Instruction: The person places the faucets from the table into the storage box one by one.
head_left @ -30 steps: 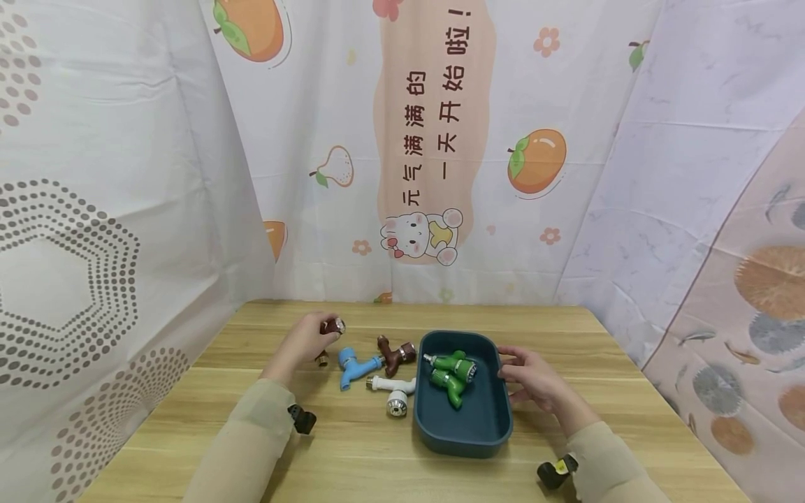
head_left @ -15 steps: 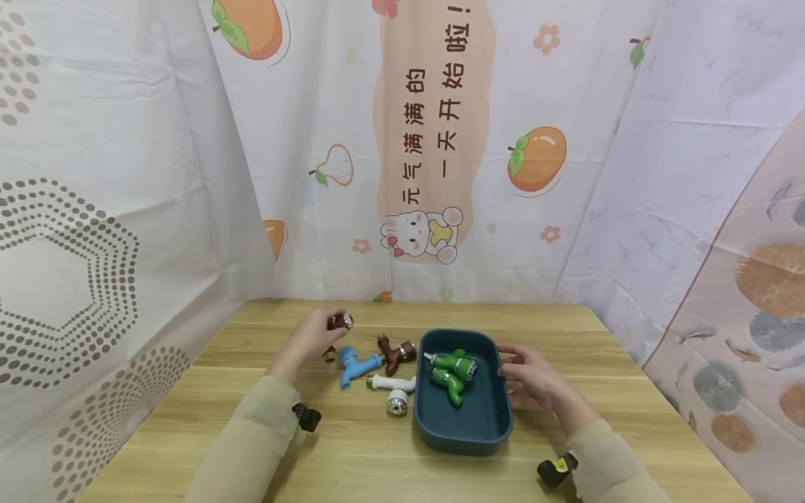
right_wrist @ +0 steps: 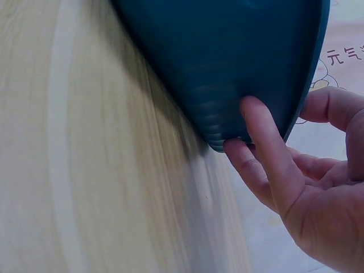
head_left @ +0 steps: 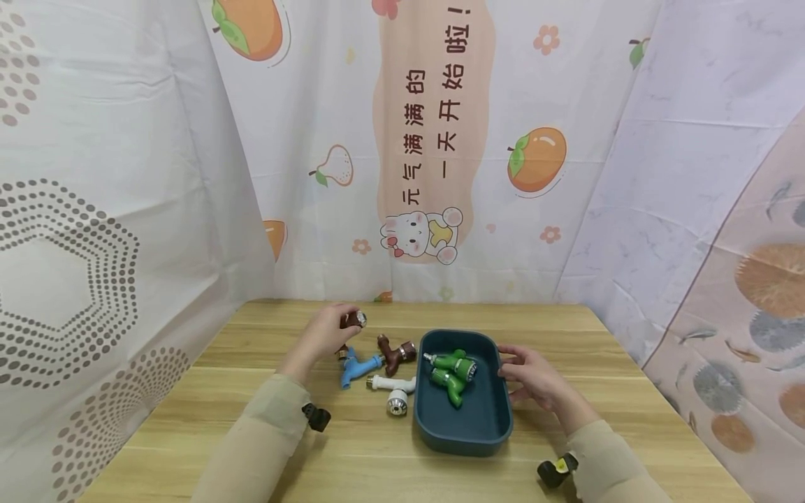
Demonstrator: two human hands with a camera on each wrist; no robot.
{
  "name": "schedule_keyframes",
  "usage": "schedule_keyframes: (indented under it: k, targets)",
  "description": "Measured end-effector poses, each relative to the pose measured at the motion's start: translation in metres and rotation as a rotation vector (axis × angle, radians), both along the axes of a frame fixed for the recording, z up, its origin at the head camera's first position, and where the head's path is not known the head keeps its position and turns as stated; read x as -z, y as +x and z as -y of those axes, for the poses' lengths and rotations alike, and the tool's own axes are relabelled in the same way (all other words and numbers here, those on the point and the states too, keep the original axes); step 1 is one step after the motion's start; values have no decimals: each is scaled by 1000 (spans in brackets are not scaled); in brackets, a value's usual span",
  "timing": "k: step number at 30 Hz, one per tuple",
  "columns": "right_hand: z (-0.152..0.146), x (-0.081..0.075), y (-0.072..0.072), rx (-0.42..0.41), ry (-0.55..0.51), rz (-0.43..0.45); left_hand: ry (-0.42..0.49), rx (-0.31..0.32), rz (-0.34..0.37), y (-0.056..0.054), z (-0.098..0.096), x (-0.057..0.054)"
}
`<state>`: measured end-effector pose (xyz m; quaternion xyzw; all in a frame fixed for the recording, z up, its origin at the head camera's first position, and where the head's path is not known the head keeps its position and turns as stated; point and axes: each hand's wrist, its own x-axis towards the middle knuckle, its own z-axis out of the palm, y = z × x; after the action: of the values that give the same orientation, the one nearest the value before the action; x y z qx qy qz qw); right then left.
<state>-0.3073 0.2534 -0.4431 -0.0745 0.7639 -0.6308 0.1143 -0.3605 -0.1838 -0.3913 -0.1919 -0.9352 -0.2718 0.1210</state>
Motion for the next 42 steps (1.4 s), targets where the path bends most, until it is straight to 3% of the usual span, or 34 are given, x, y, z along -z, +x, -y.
schedule_keyframes:
  k: [19, 28, 42]
  targets:
    - [0, 2, 0, -13, -4, -5, -28, 46, -26, 10, -44, -16]
    - [0, 1, -1, 0, -3, 1, -22, 101, -56, 14, -60, -19]
    - [0, 1, -1, 10, 6, 5, -111, 205, -105, 22, -87, -26]
